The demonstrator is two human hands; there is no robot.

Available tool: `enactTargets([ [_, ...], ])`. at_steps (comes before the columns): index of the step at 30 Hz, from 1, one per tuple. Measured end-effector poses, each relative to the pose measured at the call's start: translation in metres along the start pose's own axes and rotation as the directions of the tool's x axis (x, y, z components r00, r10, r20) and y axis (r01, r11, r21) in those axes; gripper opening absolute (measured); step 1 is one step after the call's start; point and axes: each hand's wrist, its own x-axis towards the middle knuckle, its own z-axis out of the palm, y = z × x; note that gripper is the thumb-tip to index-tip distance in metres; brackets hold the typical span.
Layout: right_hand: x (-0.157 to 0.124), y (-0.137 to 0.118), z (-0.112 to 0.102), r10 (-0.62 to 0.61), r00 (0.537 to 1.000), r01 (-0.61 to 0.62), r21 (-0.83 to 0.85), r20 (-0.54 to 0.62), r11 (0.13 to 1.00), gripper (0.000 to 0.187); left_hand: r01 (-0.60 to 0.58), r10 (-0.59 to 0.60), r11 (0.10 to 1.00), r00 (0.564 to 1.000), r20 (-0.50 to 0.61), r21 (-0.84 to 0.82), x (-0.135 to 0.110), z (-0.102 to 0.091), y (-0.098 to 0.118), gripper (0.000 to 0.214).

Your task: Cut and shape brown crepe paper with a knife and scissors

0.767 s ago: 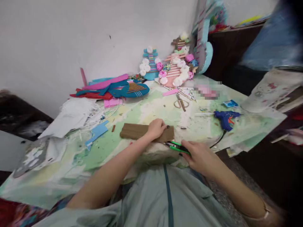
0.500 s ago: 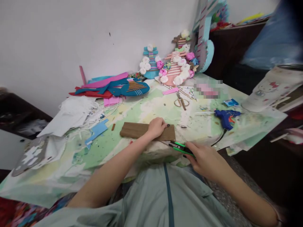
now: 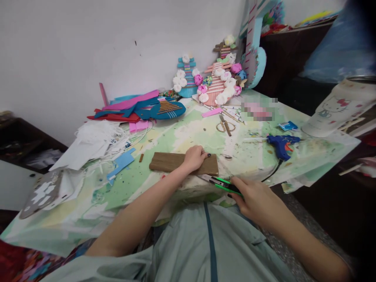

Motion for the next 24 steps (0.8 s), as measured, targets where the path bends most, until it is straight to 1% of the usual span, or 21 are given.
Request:
enactTargets([
  [4, 0.008, -0.009, -0.002, 0.018, 1.0, -0.018, -0.008, -0.003, 1.0, 0.008, 0.003, -0.003, 1.0, 1.0, 0.009, 0.001, 0.0, -0.001, 0.0, 0.032],
  [7, 0.01, -0.012, -0.002, 0.007, 1.0, -0.007, 0.014, 0.01, 1.0, 0.006, 0.004, -0.004, 1.0, 1.0, 0.014, -0.004, 0.0, -0.002, 0.001, 0.032],
  [11, 0.003, -0.004, 0.001, -0.008, 1.0, 0.008, 0.079, 0.004, 0.997, 0.007, 0.015, -0.015, 1.0, 1.0, 0.015, -0.012, -0.001, -0.003, 0.002, 0.031],
  [14, -0.002, 0.005, 0.003, 0.008, 1.0, -0.006, 0.071, -0.024, 0.997, 0.012, 0.024, -0.024, 1.0, 1.0, 0.018, -0.019, -0.001, -0.003, 0.002, 0.031],
  [18, -0.003, 0.013, 0.003, 0.036, 0.998, -0.033, 0.053, -0.053, 0.998, 0.012, 0.041, -0.04, 0.999, 0.999, 0.03, -0.03, -0.001, -0.003, 0.003, 0.032],
  [21, 0.0, 0.011, 0.001, 0.057, 0.998, -0.055, 0.043, -0.035, 0.998, 0.012, 0.062, -0.06, 0.997, 0.997, 0.045, -0.038, 0.001, -0.004, 0.004, 0.032],
  [24, 0.005, 0.004, -0.003, 0.077, 0.997, -0.077, 0.021, 0.0, 0.997, 0.01, 0.087, -0.084, 0.995, 0.994, 0.067, -0.042, 0.002, -0.005, 0.005, 0.032],
])
